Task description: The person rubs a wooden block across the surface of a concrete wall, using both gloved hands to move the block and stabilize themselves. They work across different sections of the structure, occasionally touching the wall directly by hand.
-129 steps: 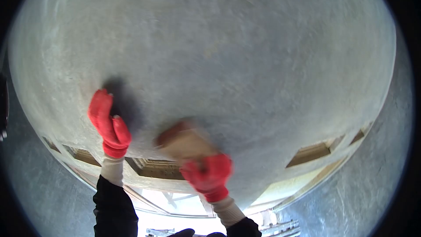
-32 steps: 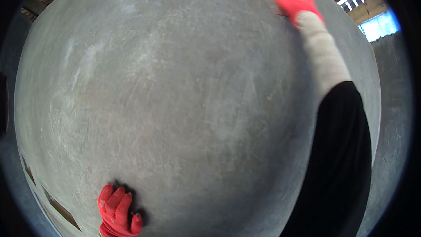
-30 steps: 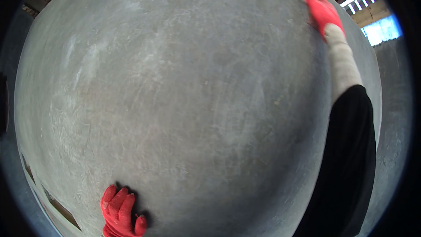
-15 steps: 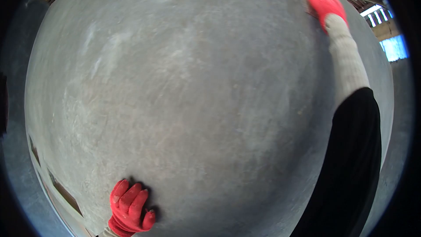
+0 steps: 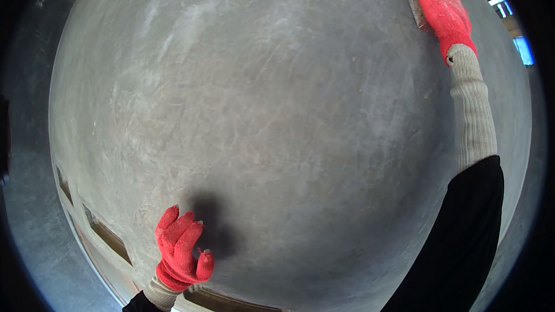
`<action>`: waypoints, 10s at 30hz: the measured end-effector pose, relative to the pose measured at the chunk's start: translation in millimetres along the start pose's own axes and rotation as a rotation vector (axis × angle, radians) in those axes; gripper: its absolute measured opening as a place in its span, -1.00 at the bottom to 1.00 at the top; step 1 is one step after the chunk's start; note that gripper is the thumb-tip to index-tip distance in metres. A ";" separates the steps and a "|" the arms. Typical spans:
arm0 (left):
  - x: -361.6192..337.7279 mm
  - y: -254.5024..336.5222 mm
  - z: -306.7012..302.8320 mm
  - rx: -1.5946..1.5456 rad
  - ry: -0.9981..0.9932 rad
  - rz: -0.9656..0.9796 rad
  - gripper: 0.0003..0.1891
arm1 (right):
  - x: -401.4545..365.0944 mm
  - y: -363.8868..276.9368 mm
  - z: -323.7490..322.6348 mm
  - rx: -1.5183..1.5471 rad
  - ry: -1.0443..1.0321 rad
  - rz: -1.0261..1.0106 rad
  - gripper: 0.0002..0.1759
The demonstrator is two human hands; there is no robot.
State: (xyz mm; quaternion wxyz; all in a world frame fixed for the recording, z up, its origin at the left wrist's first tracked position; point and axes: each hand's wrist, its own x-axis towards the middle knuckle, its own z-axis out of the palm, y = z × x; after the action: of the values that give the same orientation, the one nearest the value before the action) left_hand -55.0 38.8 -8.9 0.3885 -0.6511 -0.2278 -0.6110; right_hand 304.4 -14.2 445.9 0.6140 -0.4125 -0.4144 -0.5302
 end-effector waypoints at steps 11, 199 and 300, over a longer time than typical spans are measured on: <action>5.3 -6.6 8.9 -0.050 0.054 -0.079 -0.54 | -181.0 -98.5 -33.6 0.271 -0.011 -0.753 -0.37; -90.3 119.8 23.6 0.221 0.141 -0.787 -0.18 | -457.0 189.9 -242.6 0.132 -0.085 -0.066 -0.51; -63.0 114.8 3.9 0.113 -0.110 -0.344 -0.21 | -434.3 147.7 -215.3 -0.066 -0.115 -0.383 -0.52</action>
State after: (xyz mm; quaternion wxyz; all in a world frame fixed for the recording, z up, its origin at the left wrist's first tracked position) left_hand 26.5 -15.2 -96.2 0.3010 -0.6122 -0.3906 -0.6181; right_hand 425.5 -69.2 -43.1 0.4635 -0.3755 -0.5021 -0.6262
